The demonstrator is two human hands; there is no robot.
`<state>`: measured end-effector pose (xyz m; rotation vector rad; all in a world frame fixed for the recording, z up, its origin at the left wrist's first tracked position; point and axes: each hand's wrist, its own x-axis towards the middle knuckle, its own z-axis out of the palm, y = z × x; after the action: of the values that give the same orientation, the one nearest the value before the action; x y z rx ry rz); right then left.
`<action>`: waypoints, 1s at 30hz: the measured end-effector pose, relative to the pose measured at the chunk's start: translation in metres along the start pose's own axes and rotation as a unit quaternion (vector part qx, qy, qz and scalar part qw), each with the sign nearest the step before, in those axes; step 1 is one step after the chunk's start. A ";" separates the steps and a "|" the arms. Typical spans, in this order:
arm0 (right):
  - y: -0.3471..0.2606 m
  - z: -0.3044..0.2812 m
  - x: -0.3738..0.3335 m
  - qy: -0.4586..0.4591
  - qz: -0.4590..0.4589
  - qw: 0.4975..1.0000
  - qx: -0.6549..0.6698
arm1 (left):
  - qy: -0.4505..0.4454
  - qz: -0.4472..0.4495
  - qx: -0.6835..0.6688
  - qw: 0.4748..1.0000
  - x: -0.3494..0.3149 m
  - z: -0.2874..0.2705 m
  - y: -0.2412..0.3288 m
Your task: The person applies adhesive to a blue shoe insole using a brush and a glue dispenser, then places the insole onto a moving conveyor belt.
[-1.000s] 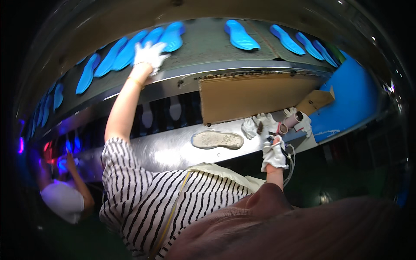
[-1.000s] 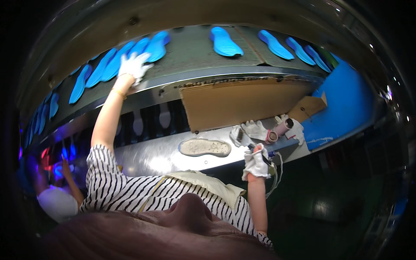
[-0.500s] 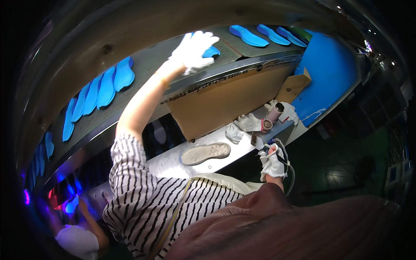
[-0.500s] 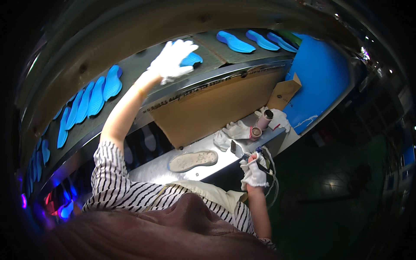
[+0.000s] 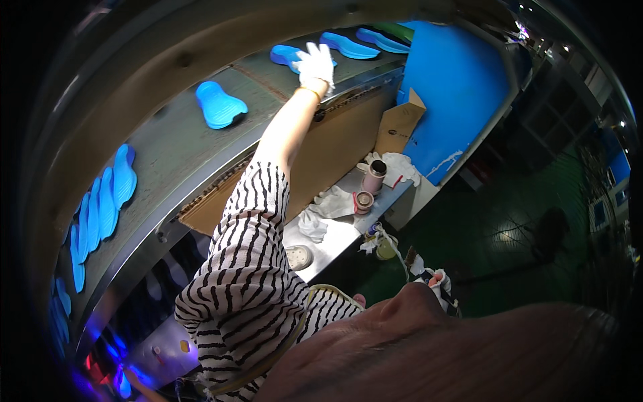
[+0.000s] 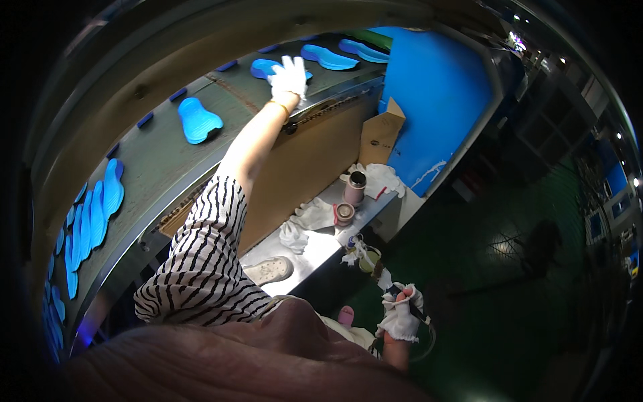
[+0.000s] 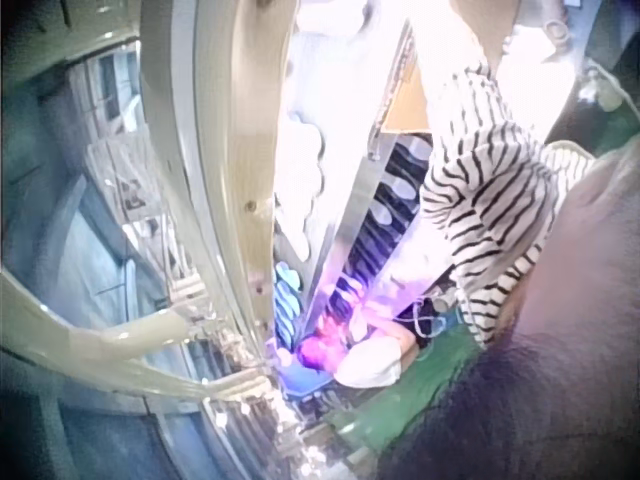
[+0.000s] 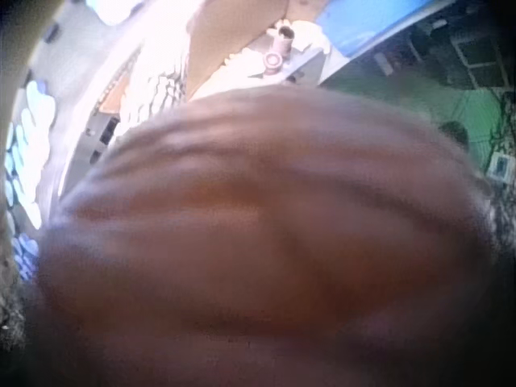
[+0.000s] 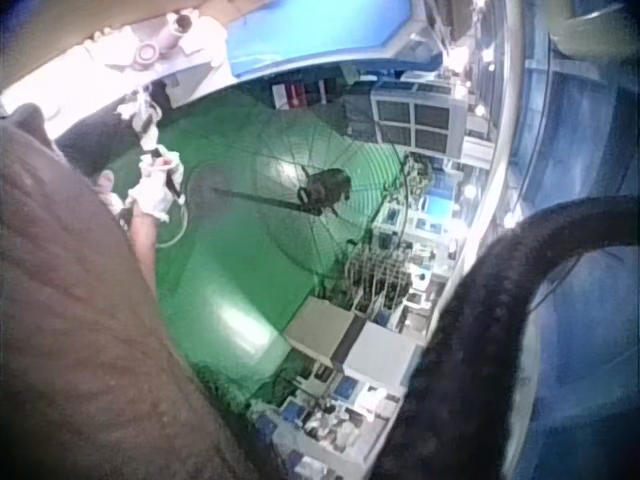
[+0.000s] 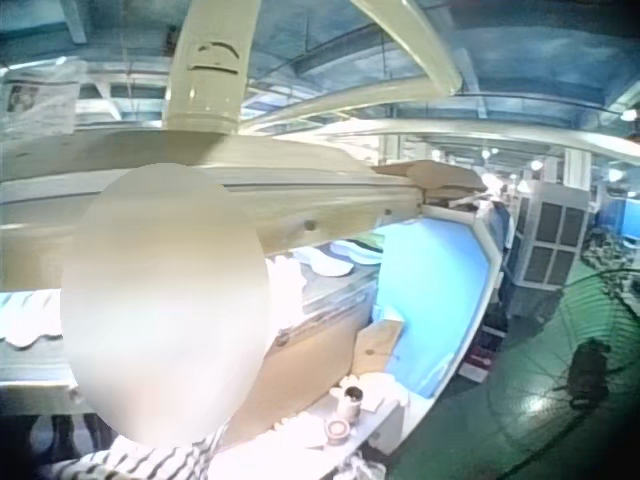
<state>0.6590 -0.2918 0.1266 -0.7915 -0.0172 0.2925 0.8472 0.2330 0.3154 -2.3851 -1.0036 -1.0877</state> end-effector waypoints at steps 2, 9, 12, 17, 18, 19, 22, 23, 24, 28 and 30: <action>0.006 -0.011 0.008 0.044 -0.019 0.999 -0.011 | -0.054 -0.006 -0.078 0.995 0.013 0.012 -0.001; 0.006 0.006 0.020 0.009 -0.001 1.000 0.007 | 0.097 0.346 -0.067 0.931 -0.029 -0.033 -0.093; 0.016 0.010 0.029 -0.001 0.029 0.999 0.022 | -0.072 0.234 -0.272 0.931 -0.098 -0.122 -0.089; 0.035 0.024 0.042 -0.067 0.087 0.993 0.051 | -0.060 0.102 -0.295 0.948 -0.157 -0.176 -0.098; 0.036 0.026 0.043 -0.086 0.092 0.991 0.053 | -0.022 0.063 -0.335 0.940 -0.168 -0.185 -0.094; 0.035 0.028 0.043 -0.078 0.087 0.992 0.045 | 0.015 0.024 -0.381 0.924 -0.182 -0.188 -0.085; 0.035 0.035 0.035 -0.051 0.089 0.994 0.031 | -0.120 -0.350 -0.844 0.388 -0.199 -0.194 -0.066; 0.034 0.036 0.035 -0.057 0.091 0.994 0.034 | -0.169 -0.405 -0.890 0.122 -0.195 -0.195 -0.064; 0.032 0.040 0.032 -0.068 0.102 0.992 0.035 | -0.197 -0.432 -0.868 -0.148 -0.192 -0.204 -0.066; 0.028 0.033 0.024 -0.055 0.092 0.994 0.019 | -0.168 -0.456 -0.862 -0.146 -0.148 -0.188 -0.038; 0.025 0.031 0.017 -0.039 0.088 0.995 0.008 | -0.102 -0.454 -0.871 -0.157 -0.130 -0.161 -0.029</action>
<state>0.6649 -0.2497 0.1294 -0.7672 -0.0194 0.4896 0.6825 0.1050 0.3221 -0.2184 0.0192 0.4793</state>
